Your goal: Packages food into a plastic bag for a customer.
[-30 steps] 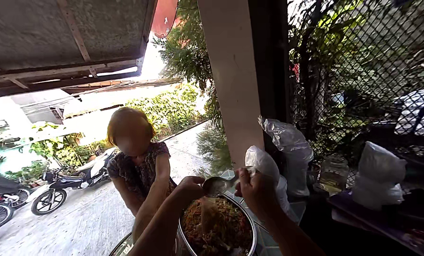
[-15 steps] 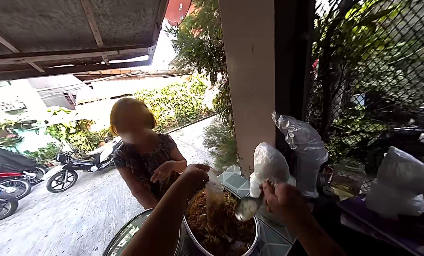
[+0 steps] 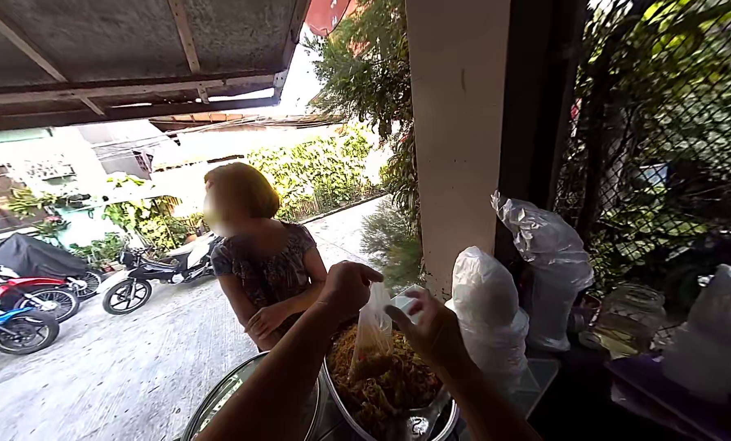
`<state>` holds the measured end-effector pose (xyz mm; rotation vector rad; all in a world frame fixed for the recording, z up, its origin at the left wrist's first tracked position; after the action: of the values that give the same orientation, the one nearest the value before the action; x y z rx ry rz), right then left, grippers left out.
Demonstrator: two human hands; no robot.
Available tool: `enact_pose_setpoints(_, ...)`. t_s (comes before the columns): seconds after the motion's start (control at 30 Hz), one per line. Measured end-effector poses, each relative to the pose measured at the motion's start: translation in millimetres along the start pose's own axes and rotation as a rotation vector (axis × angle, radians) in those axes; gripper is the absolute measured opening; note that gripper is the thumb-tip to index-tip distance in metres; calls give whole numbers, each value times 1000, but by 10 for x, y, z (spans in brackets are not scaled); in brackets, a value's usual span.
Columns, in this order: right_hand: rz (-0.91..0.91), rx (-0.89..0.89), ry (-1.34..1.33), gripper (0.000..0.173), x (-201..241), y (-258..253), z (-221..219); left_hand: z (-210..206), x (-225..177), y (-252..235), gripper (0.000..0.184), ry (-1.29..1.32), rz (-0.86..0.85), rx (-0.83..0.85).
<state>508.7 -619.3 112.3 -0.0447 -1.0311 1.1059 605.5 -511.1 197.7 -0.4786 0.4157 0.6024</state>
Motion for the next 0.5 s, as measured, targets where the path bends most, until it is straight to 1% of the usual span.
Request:
enact_pose_setpoints(0.03, -30, 134, 5, 53, 103, -187, -98, 4, -37, 13, 29, -17, -45, -24)
enact_pose_setpoints(0.07, -40, 224, 41, 45, 191, -340, -158, 10, -56, 23, 29, -42, -100, -49)
enact_pose_setpoints(0.1, -30, 265, 83, 32, 262, -457, -160, 11, -50, 31, 29, -74, -162, -60)
enact_pose_setpoints(0.13, -16, 270, 114, 23, 309, -551, -104, -3, -13, 28, 28, -124, -202, -42)
enact_pose_setpoints(0.17, -1, 254, 120, 18, 329, -631, -28, -31, 35, 17, 27, -212, -183, 17)
enact_pose_setpoints(0.2, 0, 264, 137, 16, 331, -697, 21, -80, 80, 10, 24, -374, -92, 126)
enact_pose_setpoints(0.23, -18, 315, 169, 16, 315, -735, 20, -141, 131, 23, 20, -529, 3, 241)
enact_pose_setpoints(0.27, -45, 367, 195, 17, 284, -753, 1, -191, 176, 53, 18, -625, 64, 330)
enact_pose_setpoints(0.3, -61, 382, 204, 16, 249, -772, 5, -216, 201, 75, 19, -658, 90, 395)
enact_pose_setpoints(0.4, -84, 394, 228, 16, 136, -800, 43, -141, 150, 140, 23, -535, 76, 512)
enact_pose_setpoints(0.43, -87, 385, 219, 16, 102, -797, 77, -110, 158, 140, 24, -458, 72, 518)
enact_pose_setpoints(0.5, -65, 350, 210, 16, 52, -827, 157, -70, 196, 77, 25, -349, 47, 463)
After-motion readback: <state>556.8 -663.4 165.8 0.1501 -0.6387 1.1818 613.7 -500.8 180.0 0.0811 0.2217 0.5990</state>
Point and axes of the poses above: each hand's wrist, its own y-axis away from the middle knuckle, its own z-axis out of the back of the hand, x = y × z, the point moved 7 cm from there along -y, towards the middle knuckle, and after that the axes turned 5 degrees about y, right-handed, at the moved point
